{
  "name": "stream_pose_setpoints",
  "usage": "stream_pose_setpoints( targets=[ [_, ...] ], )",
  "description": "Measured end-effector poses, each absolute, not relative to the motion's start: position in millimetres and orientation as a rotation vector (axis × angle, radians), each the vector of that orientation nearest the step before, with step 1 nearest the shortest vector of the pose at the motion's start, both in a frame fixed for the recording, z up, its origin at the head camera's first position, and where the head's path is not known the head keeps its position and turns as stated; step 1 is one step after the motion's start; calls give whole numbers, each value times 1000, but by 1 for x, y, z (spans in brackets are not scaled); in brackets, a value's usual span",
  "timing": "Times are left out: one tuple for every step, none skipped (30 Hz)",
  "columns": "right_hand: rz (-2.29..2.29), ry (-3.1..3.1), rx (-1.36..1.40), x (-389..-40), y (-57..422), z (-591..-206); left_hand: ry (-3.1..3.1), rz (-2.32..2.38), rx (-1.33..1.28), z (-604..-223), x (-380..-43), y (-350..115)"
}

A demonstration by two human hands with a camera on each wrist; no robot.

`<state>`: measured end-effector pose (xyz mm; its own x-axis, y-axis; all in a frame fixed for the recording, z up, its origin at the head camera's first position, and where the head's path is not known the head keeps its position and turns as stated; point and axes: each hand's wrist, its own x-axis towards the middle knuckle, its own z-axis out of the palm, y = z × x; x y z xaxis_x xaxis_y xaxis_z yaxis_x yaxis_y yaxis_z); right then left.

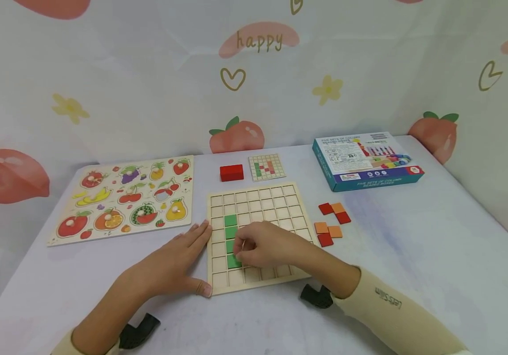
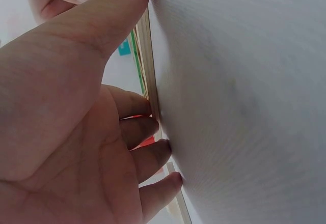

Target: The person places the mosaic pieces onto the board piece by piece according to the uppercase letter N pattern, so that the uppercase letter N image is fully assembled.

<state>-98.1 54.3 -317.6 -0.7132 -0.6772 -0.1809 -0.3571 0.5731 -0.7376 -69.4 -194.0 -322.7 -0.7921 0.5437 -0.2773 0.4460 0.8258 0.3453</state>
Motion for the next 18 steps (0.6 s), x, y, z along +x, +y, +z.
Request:
stream_pose_setpoints(
  targets=[
    [-965,2360,-826,-98,56,-318,2642,377,746,-322,-69,-194],
    [-962,2365,-821,-99,59,-317,2641,381,749,-322,-69,-194],
    [-962,2369,-807,-99,62,-317,2641,383,751,-322,-69,-194],
    [-957,2374,-791,-100,66,-317,2642,382,750,-322,-69,-194],
    [-952,2382,-772,-101,70,-317,2641,381,749,-321,-69,-193],
    [-949,2389,-751,-102,74,-316,2641,378,749,-321,-68,-193],
    [-949,2395,-729,-103,78,-316,2642,374,751,-321,-68,-194],
    [-945,2402,-707,-104,83,-315,2641,370,753,-321,-68,-194],
    [-947,2407,-679,-105,88,-314,2642,367,755,-321,-68,-194],
    [-945,2416,-660,-107,93,-313,2642,365,756,-321,-68,-194],
    [-941,2429,-643,-108,99,-313,2642,363,756,-321,-68,-194],
    [-941,2438,-618,-109,105,-312,2643,362,757,-321,-68,-194],
    [-940,2450,-594,-111,112,-310,2643,363,758,-321,-68,-194],
    [-935,2466,-578,-112,119,-309,2642,360,753,-321,-68,-194],
    [-933,2481,-559,-114,126,-308,2642,358,749,-322,-68,-194],
    [-931,2494,-537,-116,134,-307,2642,355,744,-322,-68,-194],
    [-932,2503,-505,-118,142,-306,2641,351,741,-322,-68,-194],
    [-933,2508,-461,-120,150,-305,2640,349,737,-323,-68,-194]
  ],
)
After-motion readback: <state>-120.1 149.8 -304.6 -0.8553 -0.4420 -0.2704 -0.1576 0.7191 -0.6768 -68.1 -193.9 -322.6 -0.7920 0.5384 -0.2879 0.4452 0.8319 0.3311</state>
